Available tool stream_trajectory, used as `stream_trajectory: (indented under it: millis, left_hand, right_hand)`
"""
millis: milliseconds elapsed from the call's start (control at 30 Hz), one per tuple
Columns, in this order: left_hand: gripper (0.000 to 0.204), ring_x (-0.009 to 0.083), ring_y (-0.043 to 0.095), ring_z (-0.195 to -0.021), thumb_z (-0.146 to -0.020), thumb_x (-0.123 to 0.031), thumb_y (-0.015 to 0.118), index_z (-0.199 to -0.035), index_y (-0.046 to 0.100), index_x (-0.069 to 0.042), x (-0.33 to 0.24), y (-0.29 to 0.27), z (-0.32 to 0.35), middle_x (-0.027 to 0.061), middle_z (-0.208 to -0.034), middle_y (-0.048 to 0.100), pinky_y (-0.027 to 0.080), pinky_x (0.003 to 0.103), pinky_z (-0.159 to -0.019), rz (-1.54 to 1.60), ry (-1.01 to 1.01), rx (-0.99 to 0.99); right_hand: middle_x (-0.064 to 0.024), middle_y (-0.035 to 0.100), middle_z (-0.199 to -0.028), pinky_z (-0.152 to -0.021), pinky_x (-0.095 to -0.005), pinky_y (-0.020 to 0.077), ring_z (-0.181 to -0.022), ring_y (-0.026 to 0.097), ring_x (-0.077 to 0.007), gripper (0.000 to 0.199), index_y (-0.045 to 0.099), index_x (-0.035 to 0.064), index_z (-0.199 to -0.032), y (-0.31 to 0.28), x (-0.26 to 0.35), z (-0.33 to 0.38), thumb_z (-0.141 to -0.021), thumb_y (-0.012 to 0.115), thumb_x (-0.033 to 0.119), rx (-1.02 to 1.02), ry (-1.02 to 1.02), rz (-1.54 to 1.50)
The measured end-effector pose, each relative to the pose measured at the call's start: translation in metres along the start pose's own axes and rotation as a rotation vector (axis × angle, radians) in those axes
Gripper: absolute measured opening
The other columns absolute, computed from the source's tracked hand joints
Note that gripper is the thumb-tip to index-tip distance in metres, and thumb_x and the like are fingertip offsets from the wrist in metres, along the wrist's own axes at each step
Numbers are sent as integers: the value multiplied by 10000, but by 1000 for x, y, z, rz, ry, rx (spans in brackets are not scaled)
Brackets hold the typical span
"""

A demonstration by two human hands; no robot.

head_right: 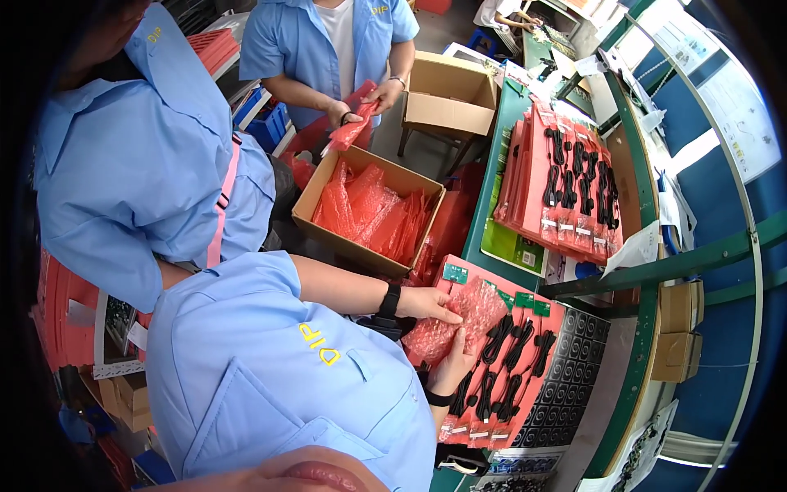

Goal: The person picks up a circuit board and places it into a bubble wrap sleeve, then seals the package with tape from a dispenser. The wrapped circuit board is then placed back onto a tray next to a cable.

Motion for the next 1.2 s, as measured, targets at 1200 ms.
stream_trajectory:
  millis: [1200]
  left_hand:
    - [252, 246, 611, -942, -913, -80, 472, -1146, 497, 12, -52, -112, -81, 118, -1083, 599, 502, 402, -851, 211, -46, -345]
  right_hand:
    - [-56, 595, -754, -511, -300, 421, -632, 556, -192, 129, 579, 63, -717, 120, 238, 23, -675, 659, 154, 707, -986, 434]
Point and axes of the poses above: each hand's wrist, its own z-axis away from the middle knuckle, its own y-axis out of the palm, x = y × z, the point moved 5 cm from there along -z, towards the middle knuckle
